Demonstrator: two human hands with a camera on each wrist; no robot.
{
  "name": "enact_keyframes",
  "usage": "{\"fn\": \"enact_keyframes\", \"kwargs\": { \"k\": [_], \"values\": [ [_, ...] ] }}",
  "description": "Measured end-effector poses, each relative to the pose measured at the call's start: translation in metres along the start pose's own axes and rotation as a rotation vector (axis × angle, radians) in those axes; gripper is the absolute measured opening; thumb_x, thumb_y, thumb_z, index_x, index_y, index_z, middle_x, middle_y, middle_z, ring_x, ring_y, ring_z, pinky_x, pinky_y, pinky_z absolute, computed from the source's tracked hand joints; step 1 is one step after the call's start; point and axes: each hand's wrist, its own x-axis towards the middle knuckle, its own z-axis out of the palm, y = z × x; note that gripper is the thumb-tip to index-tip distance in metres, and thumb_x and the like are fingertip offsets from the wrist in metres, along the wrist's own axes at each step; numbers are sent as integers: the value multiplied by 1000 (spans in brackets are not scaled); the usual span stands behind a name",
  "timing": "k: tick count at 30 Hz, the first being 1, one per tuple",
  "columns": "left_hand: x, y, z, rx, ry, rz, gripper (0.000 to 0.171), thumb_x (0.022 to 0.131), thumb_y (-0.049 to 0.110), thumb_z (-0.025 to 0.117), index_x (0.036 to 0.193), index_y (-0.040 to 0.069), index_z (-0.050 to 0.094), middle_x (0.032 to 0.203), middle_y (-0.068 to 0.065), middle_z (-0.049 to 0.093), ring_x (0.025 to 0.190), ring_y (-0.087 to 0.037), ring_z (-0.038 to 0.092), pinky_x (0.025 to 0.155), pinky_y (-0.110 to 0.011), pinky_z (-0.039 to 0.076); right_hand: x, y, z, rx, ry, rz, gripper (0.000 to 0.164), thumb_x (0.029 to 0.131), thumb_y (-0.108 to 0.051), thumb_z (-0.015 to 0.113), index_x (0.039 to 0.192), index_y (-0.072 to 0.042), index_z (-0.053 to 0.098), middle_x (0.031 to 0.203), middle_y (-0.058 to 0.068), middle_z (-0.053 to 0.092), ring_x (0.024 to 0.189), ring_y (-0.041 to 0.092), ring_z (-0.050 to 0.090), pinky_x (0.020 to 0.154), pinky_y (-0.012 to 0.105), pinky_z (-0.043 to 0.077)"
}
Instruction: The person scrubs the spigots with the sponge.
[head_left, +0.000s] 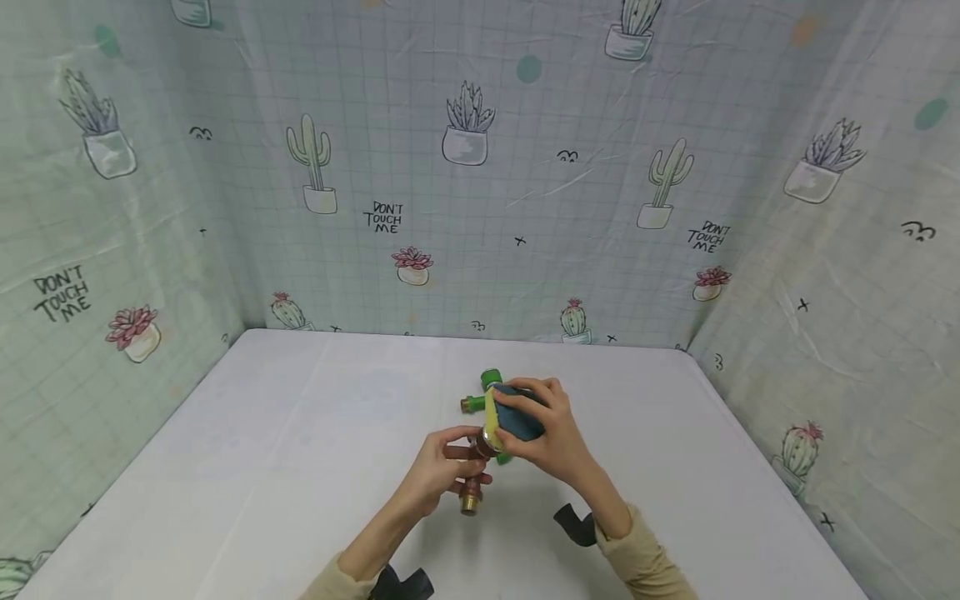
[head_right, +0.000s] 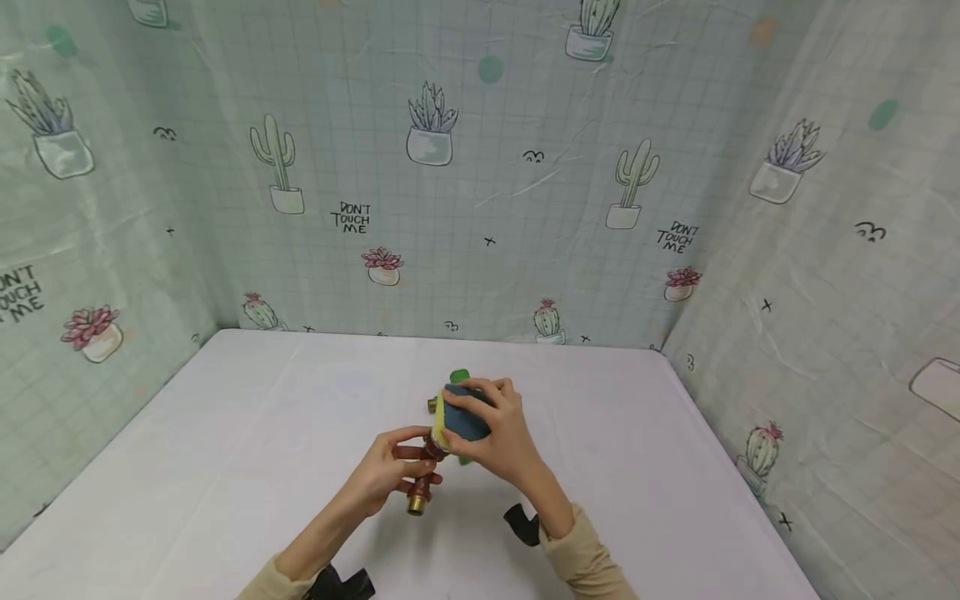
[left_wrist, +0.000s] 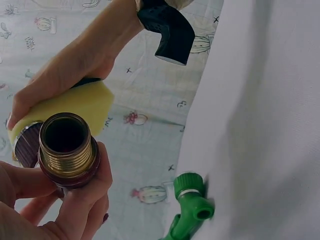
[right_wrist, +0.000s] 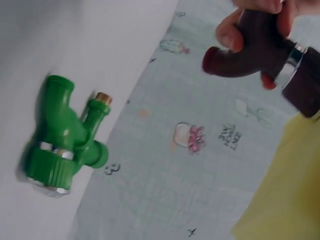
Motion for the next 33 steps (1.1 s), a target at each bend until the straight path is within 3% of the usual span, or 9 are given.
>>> {"fn": "enact_keyframes", "kwargs": {
  "k": [7,11,14,18,22,27,33],
  "values": [
    [0,-1,-7,4,29,-17,44,81,-5,54,124,-4,46,100,-25,63,72,-26,68,60,-38,56,-1,14,-1,9,17,79,41,72,-17,71,112,-14,63,115,9,55,90,18,39,65,26,41],
    [0,0,-10,5,30,-12,42,82,-4,54,124,-4,46,95,-23,64,73,-27,68,61,-39,56,3,0,0,62,-6,-9,42,74,-19,71,115,-15,61,117,10,54,94,19,39,69,29,46],
    [0,1,-10,-9,8,-14,43,83,-2,54,125,-4,44,90,-18,66,73,-26,68,62,-39,56,6,-9,2,49,-40,-97,41,78,-31,67,116,-17,60,118,9,53,96,19,39,72,34,48],
    [-2,2,-10,-57,-12,-41,47,84,-1,54,128,-4,40,95,-22,65,74,-24,68,64,-38,56,7,-7,4,7,-19,-122,40,81,-39,61,115,-19,61,117,8,53,95,17,39,71,35,46],
    [-3,1,-9,-96,-21,-73,48,84,-2,53,130,-5,37,104,-25,62,75,-22,68,67,-38,56,4,6,4,-4,-23,-96,39,77,-32,66,114,-18,61,116,9,54,94,19,39,71,36,46],
    [-1,4,-13,-147,-74,-87,51,86,2,53,133,0,34,112,-26,58,83,-22,67,75,-42,54,-3,21,3,-52,-10,9,40,72,-24,71,111,-17,64,115,9,55,91,19,40,72,35,40],
    [2,12,-23,-255,-170,-99,55,89,3,48,138,2,25,119,-25,51,93,-20,63,80,-41,53,-6,19,-4,35,22,83,43,70,-12,72,113,-13,62,119,9,54,94,19,40,68,30,41]
  ]
}}
